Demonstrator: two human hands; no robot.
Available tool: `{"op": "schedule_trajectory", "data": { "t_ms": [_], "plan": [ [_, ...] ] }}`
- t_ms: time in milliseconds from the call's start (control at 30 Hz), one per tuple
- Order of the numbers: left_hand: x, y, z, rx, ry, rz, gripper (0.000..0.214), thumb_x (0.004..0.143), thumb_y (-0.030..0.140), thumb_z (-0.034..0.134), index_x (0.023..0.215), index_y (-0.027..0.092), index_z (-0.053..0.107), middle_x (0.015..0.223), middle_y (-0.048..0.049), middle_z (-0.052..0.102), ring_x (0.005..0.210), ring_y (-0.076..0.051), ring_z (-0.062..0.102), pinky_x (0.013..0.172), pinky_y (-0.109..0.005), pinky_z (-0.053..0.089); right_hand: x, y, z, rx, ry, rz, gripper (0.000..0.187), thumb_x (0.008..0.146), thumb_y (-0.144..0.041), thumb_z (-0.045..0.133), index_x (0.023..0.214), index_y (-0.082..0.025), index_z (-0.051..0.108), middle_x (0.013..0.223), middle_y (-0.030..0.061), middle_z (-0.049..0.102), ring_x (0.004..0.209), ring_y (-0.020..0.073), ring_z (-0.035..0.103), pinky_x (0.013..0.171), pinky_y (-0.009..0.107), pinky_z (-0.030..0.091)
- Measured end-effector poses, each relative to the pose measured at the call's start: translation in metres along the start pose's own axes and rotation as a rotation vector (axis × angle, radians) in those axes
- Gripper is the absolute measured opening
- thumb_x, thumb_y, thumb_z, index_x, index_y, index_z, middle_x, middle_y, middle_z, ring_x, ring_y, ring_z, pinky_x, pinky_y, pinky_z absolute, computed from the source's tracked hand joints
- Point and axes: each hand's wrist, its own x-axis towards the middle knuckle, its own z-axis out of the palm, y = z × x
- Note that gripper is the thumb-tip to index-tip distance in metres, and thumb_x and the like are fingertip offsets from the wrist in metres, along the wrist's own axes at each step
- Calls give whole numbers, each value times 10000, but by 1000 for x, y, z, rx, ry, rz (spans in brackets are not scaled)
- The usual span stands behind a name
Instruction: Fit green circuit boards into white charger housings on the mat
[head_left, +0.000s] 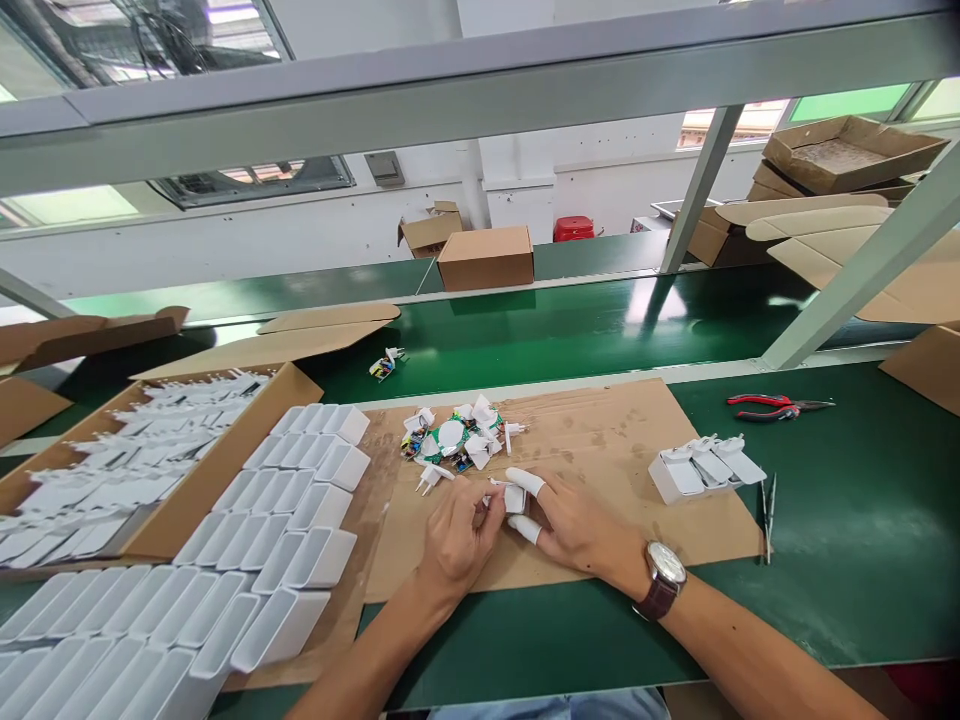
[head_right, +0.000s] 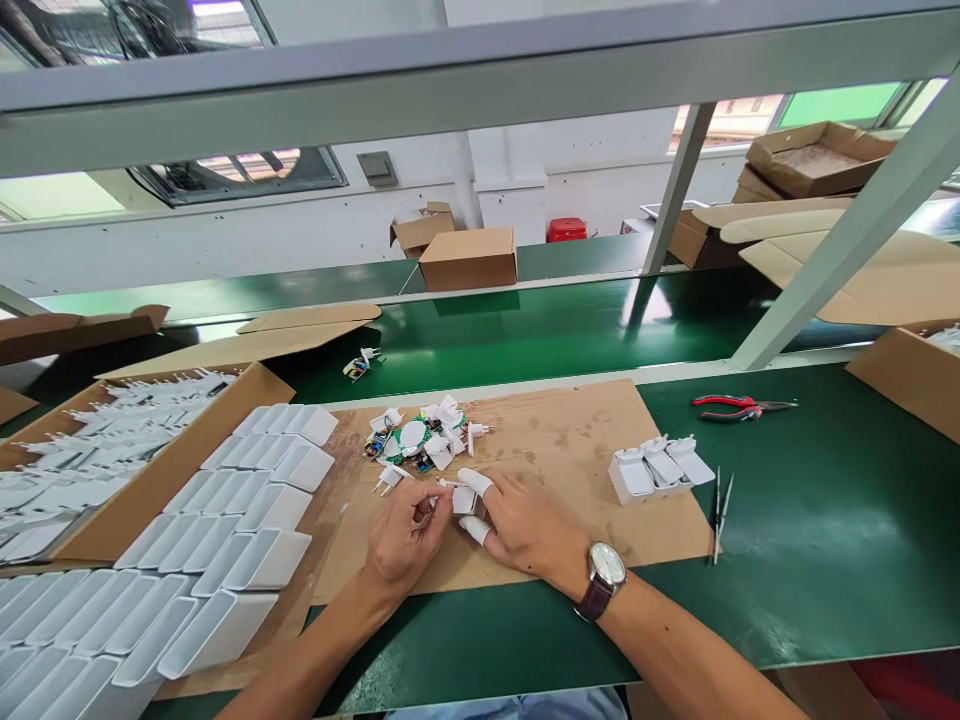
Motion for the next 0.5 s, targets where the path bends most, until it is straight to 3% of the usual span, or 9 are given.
{"op": "schedule_trajectory", "data": {
  "t_ms": [500],
  "plan": [
    [2,-7,3,-113,-49,-9,82,1041,160,595,994,226,610,787,-4,675,693,-152,634,667,-255,539,0,2,4,19,50,2,546,1016,-204,612,1520,-183,403,1168,134,683,993,263,688,840,409,636]
  ]
}}
